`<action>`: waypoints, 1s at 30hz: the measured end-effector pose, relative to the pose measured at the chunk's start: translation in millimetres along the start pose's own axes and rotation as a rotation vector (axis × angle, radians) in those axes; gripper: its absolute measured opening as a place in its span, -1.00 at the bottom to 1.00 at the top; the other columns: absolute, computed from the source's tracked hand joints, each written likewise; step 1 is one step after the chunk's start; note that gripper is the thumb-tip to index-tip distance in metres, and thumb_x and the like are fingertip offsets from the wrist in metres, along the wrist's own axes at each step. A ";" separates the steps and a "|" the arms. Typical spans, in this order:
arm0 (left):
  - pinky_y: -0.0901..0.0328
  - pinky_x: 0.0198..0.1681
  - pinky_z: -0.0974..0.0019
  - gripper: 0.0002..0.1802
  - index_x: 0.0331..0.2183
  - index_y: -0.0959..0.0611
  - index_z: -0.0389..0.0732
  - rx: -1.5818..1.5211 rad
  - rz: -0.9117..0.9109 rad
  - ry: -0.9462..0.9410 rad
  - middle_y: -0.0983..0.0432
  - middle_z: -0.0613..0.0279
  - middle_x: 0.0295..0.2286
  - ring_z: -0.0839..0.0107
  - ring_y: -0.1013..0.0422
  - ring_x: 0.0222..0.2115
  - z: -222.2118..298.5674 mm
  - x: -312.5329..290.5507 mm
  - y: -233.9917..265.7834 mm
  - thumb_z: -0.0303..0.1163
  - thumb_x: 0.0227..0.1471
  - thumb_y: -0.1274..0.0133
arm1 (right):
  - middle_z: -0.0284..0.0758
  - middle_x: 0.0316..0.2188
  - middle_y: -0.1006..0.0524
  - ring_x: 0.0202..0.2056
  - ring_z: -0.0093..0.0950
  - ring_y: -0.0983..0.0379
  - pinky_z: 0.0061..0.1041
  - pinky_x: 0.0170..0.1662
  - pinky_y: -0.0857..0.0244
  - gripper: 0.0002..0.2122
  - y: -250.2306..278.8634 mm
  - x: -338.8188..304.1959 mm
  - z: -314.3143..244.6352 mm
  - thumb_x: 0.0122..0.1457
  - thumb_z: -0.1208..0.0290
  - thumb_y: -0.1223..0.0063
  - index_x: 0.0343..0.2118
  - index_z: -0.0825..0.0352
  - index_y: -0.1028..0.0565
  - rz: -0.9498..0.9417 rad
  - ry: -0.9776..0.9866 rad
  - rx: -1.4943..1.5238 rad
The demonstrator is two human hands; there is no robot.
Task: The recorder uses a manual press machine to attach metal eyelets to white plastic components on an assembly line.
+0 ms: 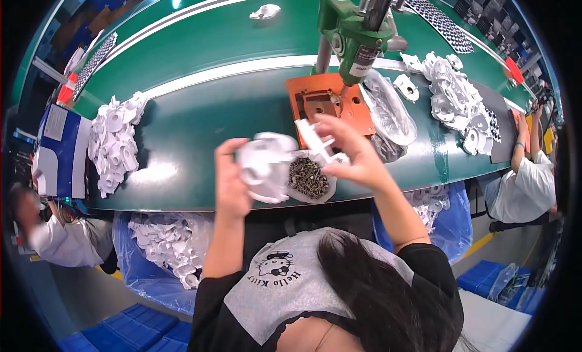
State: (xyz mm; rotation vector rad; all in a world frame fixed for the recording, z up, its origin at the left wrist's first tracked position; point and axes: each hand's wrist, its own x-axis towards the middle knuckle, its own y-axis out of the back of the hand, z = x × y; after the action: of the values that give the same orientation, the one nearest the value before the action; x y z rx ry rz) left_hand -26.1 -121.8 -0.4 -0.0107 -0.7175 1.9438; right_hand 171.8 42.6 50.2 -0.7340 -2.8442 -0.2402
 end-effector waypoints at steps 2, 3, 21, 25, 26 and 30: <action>-0.26 0.00 0.23 -0.45 0.08 -0.15 -0.18 0.084 -0.039 -0.044 -0.31 0.08 -0.07 0.31 -0.30 -0.04 -10.4 6.9 -35.6 -0.33 0.10 0.05 | -0.20 -0.01 -0.37 -0.04 -0.44 -0.33 -0.42 0.00 -0.23 -0.28 -19.3 0.9 1.3 -0.07 0.38 -0.27 0.18 0.33 -0.18 0.010 0.051 0.244; -0.25 0.00 0.24 -0.48 0.08 -0.16 -0.17 0.178 -0.042 -0.143 -0.30 0.09 -0.06 0.32 -0.28 -0.02 -13.9 11.5 -45.3 -0.34 0.12 0.09 | -0.21 0.01 -0.35 -0.03 -0.44 -0.32 -0.41 0.01 -0.23 -0.29 -26.7 -1.5 1.8 -0.06 0.40 -0.26 0.18 0.34 -0.18 -0.001 0.038 0.377; -0.17 0.03 0.32 -0.44 0.01 -0.15 -0.30 0.362 0.057 0.216 -0.42 -0.06 -0.09 0.35 -0.36 -0.11 -16.8 11.6 -72.5 -0.32 0.10 -0.03 | -0.19 -0.06 -0.21 -0.03 -0.36 -0.20 -0.38 0.05 -0.13 -0.24 -40.1 -3.3 19.3 -0.14 0.33 -0.33 0.08 0.34 -0.06 0.467 0.014 0.127; -0.26 -0.06 0.36 -0.57 -0.02 -0.15 -0.32 0.052 -0.024 0.107 -0.37 0.00 -0.13 0.41 -0.35 -0.11 -32.5 8.1 -91.6 -0.46 0.15 0.07 | -0.07 -0.02 -0.09 0.05 -0.18 -0.10 -0.27 0.12 -0.02 -0.29 -30.5 -7.8 18.2 -0.11 0.34 -0.27 0.08 0.36 -0.10 0.390 0.204 -0.490; -0.29 -0.10 0.37 -0.58 -0.03 -0.16 -0.31 0.179 0.104 -0.024 -0.35 0.00 -0.15 0.41 -0.36 -0.14 -37.7 13.4 -95.8 -0.47 0.15 0.06 | -0.11 0.03 -0.13 0.08 -0.23 -0.09 -0.28 0.11 -0.02 -0.29 -32.7 -9.8 18.1 -0.09 0.23 -0.26 0.10 0.36 -0.14 0.351 0.233 -0.495; -0.34 -0.21 0.40 -0.68 -0.13 -0.31 -0.29 0.363 0.017 -0.072 -0.45 0.11 -0.29 0.42 -0.44 -0.27 -30.3 39.0 -82.9 -0.52 0.07 0.00 | -0.19 -0.05 -0.34 -0.01 -0.38 -0.26 -0.34 0.06 -0.12 -0.42 12.7 -15.0 16.7 0.04 0.32 -0.12 0.11 0.34 -0.17 0.312 0.073 -0.231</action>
State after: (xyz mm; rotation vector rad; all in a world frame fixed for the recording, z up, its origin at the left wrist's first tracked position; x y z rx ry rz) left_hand 32.5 -50.1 26.5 0.2772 -0.4028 2.0739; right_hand 188.5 50.0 32.0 -1.1723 -2.6112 -0.5390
